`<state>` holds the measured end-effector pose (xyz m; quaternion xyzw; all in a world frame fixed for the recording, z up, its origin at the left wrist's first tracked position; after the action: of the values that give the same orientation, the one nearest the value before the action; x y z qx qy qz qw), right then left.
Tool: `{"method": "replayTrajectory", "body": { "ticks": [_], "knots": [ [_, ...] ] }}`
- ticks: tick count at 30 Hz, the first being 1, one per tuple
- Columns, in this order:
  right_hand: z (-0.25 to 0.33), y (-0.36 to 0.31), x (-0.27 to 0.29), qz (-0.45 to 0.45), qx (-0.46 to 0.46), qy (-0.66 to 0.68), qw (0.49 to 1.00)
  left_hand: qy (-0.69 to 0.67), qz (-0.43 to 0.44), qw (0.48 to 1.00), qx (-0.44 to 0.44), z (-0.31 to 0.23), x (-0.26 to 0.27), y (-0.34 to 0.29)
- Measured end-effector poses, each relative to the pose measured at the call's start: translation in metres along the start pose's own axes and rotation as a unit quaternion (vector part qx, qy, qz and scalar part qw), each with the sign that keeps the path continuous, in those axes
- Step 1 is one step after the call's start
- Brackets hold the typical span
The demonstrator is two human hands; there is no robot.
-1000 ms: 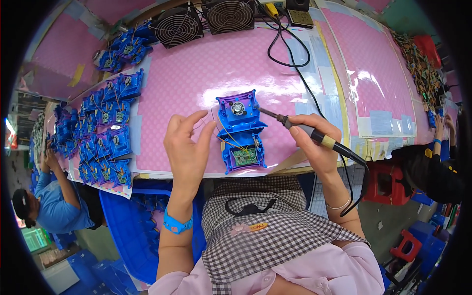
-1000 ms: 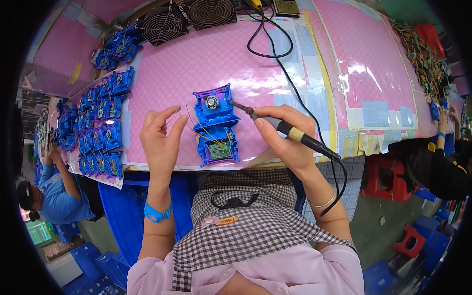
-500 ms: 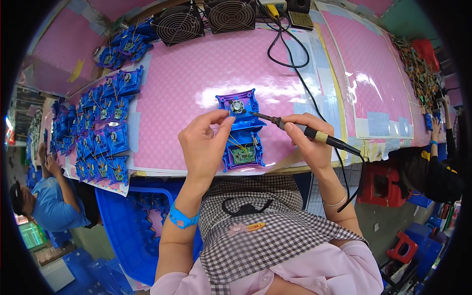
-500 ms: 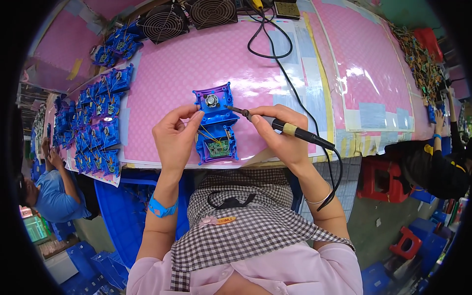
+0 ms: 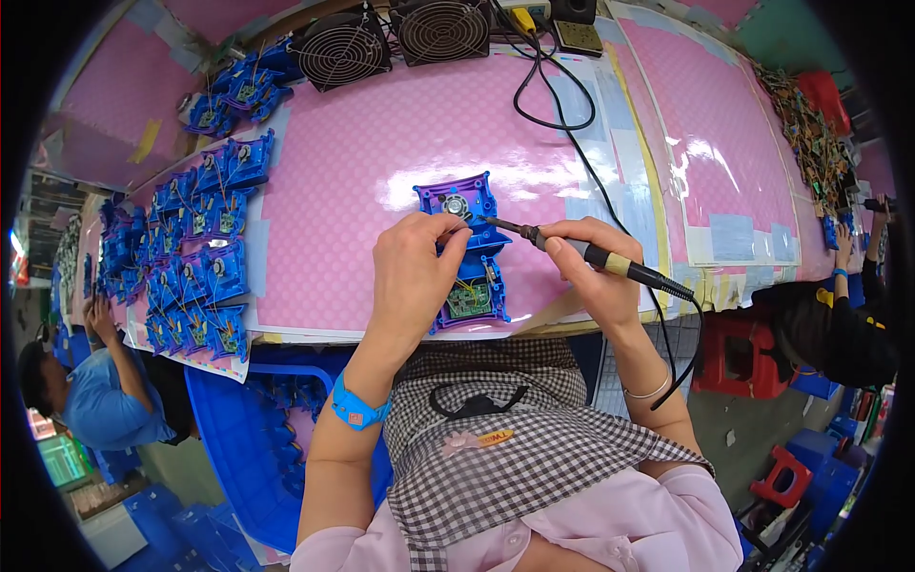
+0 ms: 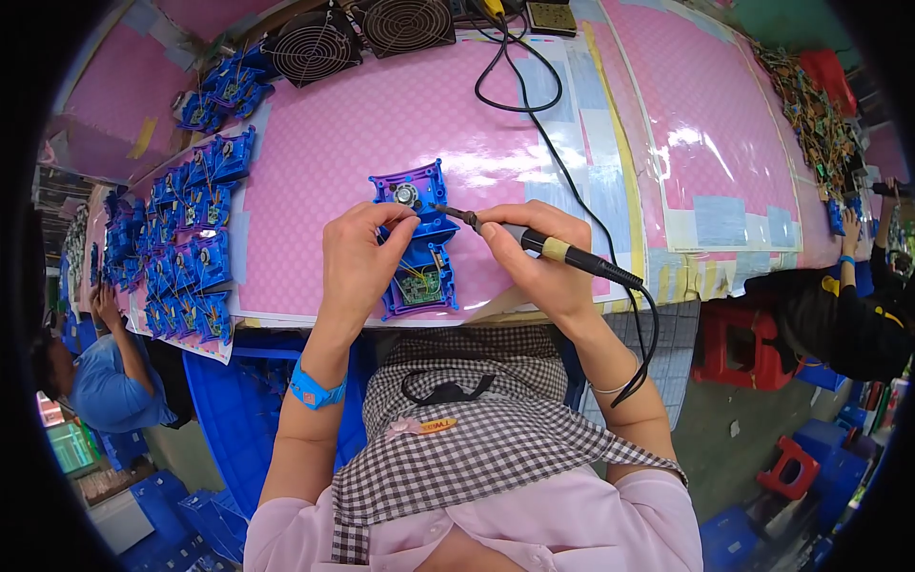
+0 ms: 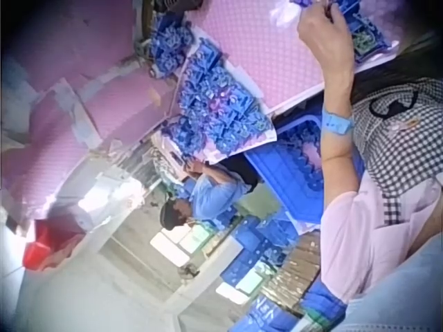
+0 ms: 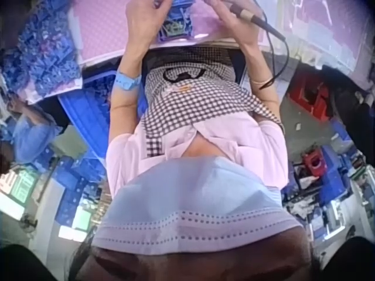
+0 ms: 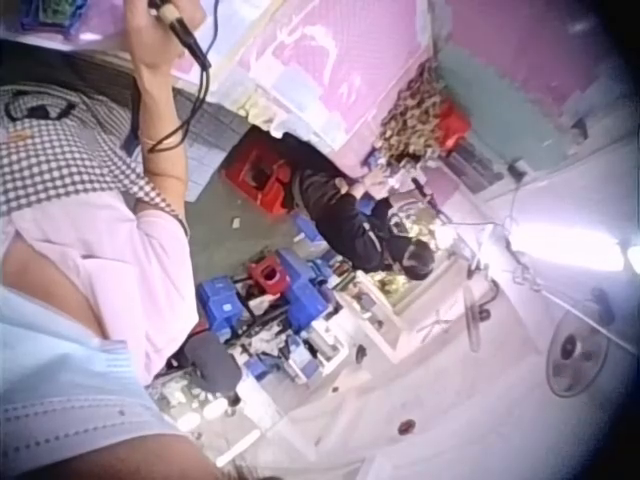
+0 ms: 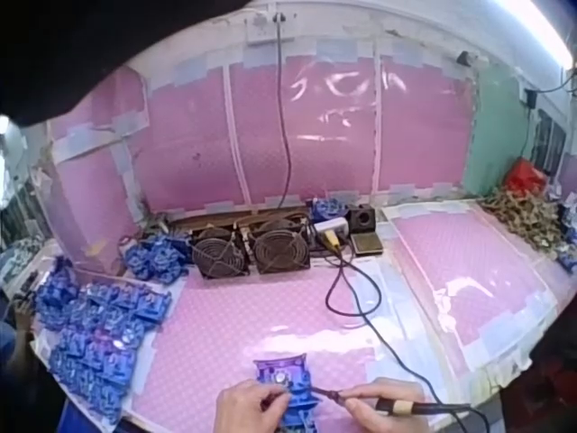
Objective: Soldering components onto small blue circuit boards on an assembly line.
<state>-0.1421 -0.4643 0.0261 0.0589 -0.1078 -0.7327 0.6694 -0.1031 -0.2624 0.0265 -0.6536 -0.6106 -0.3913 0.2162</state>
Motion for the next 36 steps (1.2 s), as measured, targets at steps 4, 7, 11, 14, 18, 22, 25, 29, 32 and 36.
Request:
{"method": "replayTrajectory", "body": {
  "ticks": [4,7,11,14,18,22,25,29,32,36],
  "knots": [
    [0.0028,0.0,-0.0004,0.014,0.035,-0.003,0.999,0.01,-0.006,1.0,-0.014,0.0004,-0.0017,0.0],
    [0.0033,0.0001,-0.0005,0.004,0.031,0.001,1.0,0.014,0.0,1.0,-0.006,0.0016,-0.0032,-0.0009],
    [0.0015,-0.0004,-0.0014,0.006,0.023,-0.004,1.0,0.011,0.001,1.0,-0.002,0.0006,-0.0043,-0.0002],
    [0.002,-0.0011,-0.0006,0.008,0.029,-0.009,0.999,0.021,-0.004,1.0,-0.011,0.0002,-0.0046,-0.0006],
    [0.0056,-0.0019,0.0015,-0.015,0.02,0.001,1.0,0.019,-0.005,1.0,-0.007,-0.0002,-0.0051,-0.0005],
    [0.0058,-0.0016,0.002,-0.008,0.03,-0.006,1.0,0.018,0.0,1.0,0.001,-0.0005,-0.006,0.0001],
    [0.0052,-0.0016,0.0006,0.004,0.028,-0.016,0.999,0.025,-0.007,1.0,-0.008,-0.0001,-0.0071,0.0002],
    [0.0033,-0.0015,-0.0017,0.011,0.028,-0.006,1.0,0.026,-0.001,1.0,-0.004,-0.0013,-0.0069,0.0003],
    [0.0042,-0.0019,-0.0016,0.01,0.026,-0.017,0.999,0.029,-0.002,1.0,-0.004,-0.0013,-0.0068,0.0003],
    [0.0095,-0.0037,0.001,0.005,0.011,-0.016,1.0,0.028,-0.003,1.0,-0.005,-0.0012,-0.0068,0.0001]
  ]
}}
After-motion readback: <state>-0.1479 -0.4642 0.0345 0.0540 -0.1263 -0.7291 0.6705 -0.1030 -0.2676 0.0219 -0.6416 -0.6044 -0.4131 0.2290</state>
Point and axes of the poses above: each hand's wrist, its own y-axis towards the middle knuckle, its own x-axis out of the back of the hand, z = x × y, the point moved 4 cm from there along y, towards the middle knuckle, and after that the axes turned 11 degrees about y, right-handed, at the moved point
